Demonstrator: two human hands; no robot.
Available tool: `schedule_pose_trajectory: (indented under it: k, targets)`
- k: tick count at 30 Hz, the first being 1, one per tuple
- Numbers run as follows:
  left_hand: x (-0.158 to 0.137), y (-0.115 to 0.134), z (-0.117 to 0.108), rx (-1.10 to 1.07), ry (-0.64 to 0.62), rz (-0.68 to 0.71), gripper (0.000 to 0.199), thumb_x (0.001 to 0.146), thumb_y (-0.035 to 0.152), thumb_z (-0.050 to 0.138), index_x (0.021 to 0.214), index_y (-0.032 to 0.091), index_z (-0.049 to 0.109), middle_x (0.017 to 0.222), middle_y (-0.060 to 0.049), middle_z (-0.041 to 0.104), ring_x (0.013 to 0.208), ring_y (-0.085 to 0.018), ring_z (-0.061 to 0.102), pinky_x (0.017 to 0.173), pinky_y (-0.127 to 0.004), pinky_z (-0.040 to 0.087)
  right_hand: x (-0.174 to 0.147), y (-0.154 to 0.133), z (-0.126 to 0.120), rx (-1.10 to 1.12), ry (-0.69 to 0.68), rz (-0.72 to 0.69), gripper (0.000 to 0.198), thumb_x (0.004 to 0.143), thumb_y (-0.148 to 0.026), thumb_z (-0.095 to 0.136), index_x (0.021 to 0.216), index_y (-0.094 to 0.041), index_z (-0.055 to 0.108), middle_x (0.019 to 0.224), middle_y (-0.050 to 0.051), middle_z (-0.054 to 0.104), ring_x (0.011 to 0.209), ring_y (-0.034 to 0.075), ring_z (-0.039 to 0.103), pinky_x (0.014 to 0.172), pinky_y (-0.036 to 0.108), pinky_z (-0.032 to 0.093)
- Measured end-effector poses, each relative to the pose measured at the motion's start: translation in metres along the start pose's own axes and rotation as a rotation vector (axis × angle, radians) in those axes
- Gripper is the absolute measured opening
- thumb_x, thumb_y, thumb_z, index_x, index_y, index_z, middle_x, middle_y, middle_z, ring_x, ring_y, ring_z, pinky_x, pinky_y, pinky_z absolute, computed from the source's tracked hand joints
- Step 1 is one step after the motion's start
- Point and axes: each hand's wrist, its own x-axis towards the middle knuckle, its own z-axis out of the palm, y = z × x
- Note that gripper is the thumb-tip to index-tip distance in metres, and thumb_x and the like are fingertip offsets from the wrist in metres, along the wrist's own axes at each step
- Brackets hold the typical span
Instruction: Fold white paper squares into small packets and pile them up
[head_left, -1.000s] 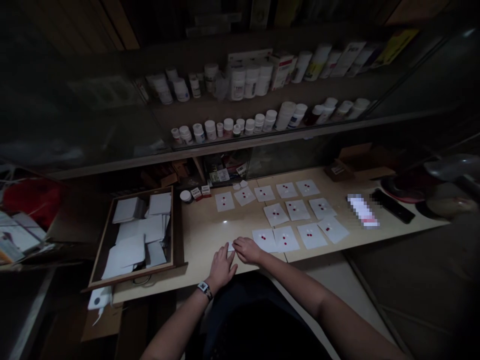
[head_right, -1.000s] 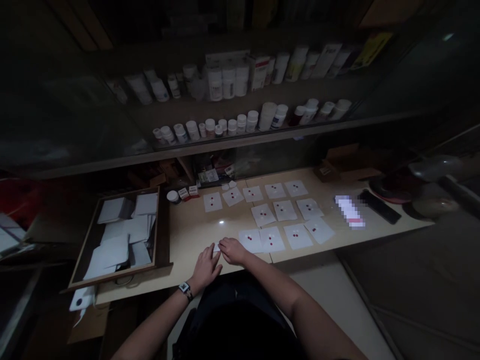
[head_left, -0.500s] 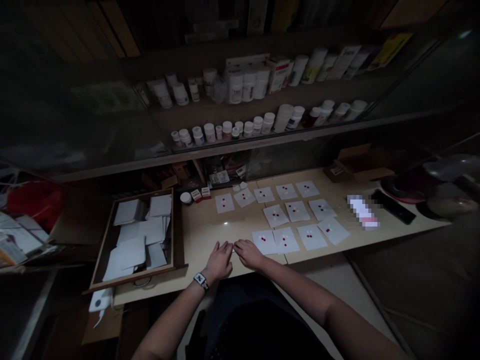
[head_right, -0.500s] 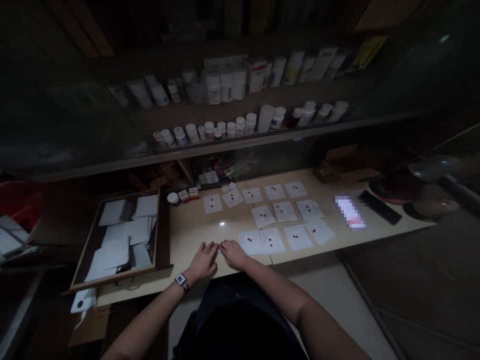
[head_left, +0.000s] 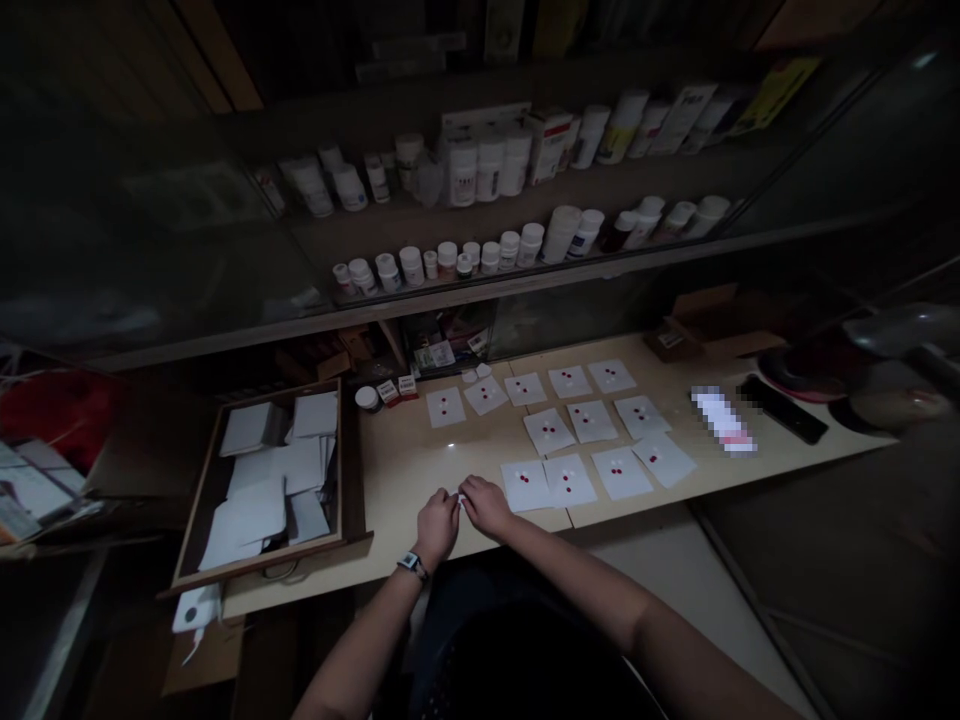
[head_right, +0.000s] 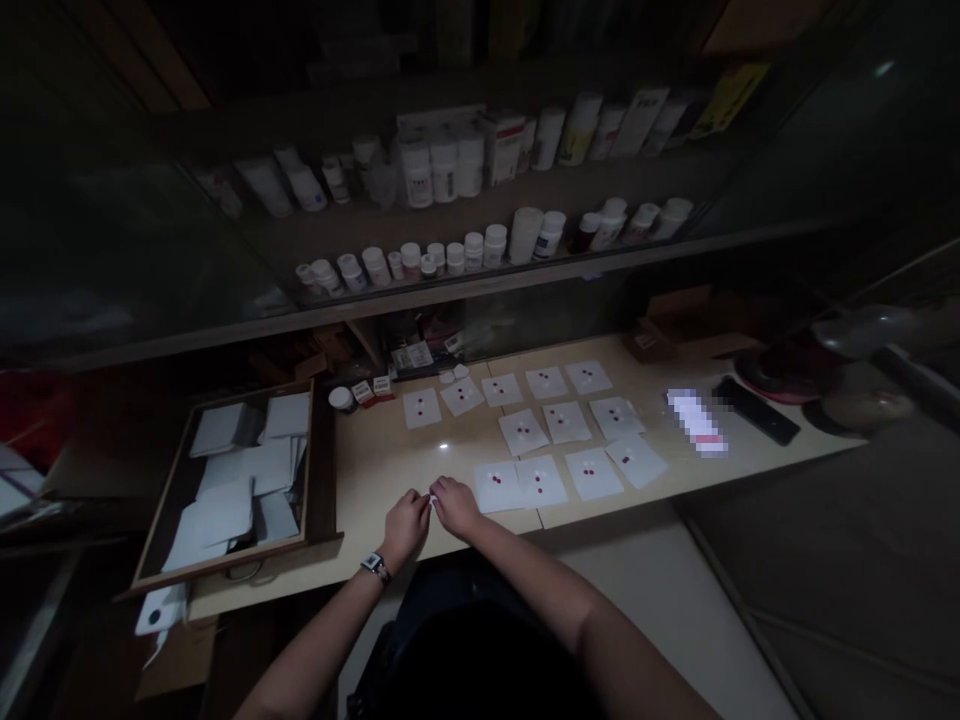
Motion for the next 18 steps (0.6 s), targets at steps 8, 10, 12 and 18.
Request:
schedule_pose_trajectory:
  k: [8,10,12,18]
  targets:
    - [0.009,0.009,0.004,-0.253,0.13,-0.135,0.02,0.087,0.011,0.043,0.095,0.019,0.06,0.097,-0.006,0.059,0.09,-0.017,0.056,0.08,-0.027,0.043,0.001,-0.003,-0.005,-0.035,-0.024,0.043,0.023,0.09,-0.022,0.046,0.108,-0.021,0.061,0.105,0.008,0.058,0.097,0.021,0.052,0.077,0.028,0.039]
    - [0.013,0.01,0.001,-0.253,0.157,-0.179,0.017,0.086,0.012,0.045,0.093,0.018,0.059,0.097,-0.007,0.058,0.091,-0.018,0.056,0.079,-0.028,0.043,0.003,-0.002,-0.006,-0.041,-0.011,0.092,0.02,0.089,-0.024,0.049,0.104,-0.019,0.061,0.104,0.009,0.058,0.097,0.021,0.052,0.077,0.029,0.04]
    - [0.016,0.01,-0.001,-0.237,0.149,-0.228,0.013,0.087,0.016,0.046,0.09,0.018,0.059,0.097,-0.007,0.058,0.088,-0.019,0.056,0.076,-0.028,0.042,0.005,-0.002,-0.008,-0.042,0.002,0.152,0.018,0.088,-0.027,0.052,0.102,-0.018,0.06,0.103,0.009,0.059,0.096,0.022,0.053,0.076,0.029,0.04]
    - [0.013,0.013,0.007,-0.301,0.117,-0.323,0.015,0.089,0.026,0.049,0.089,0.017,0.061,0.092,-0.007,0.062,0.081,-0.018,0.059,0.069,-0.027,0.04,0.006,0.0,-0.011,-0.048,-0.011,0.264,0.017,0.086,-0.035,0.057,0.09,-0.018,0.061,0.096,0.009,0.061,0.09,0.022,0.056,0.072,0.029,0.039]
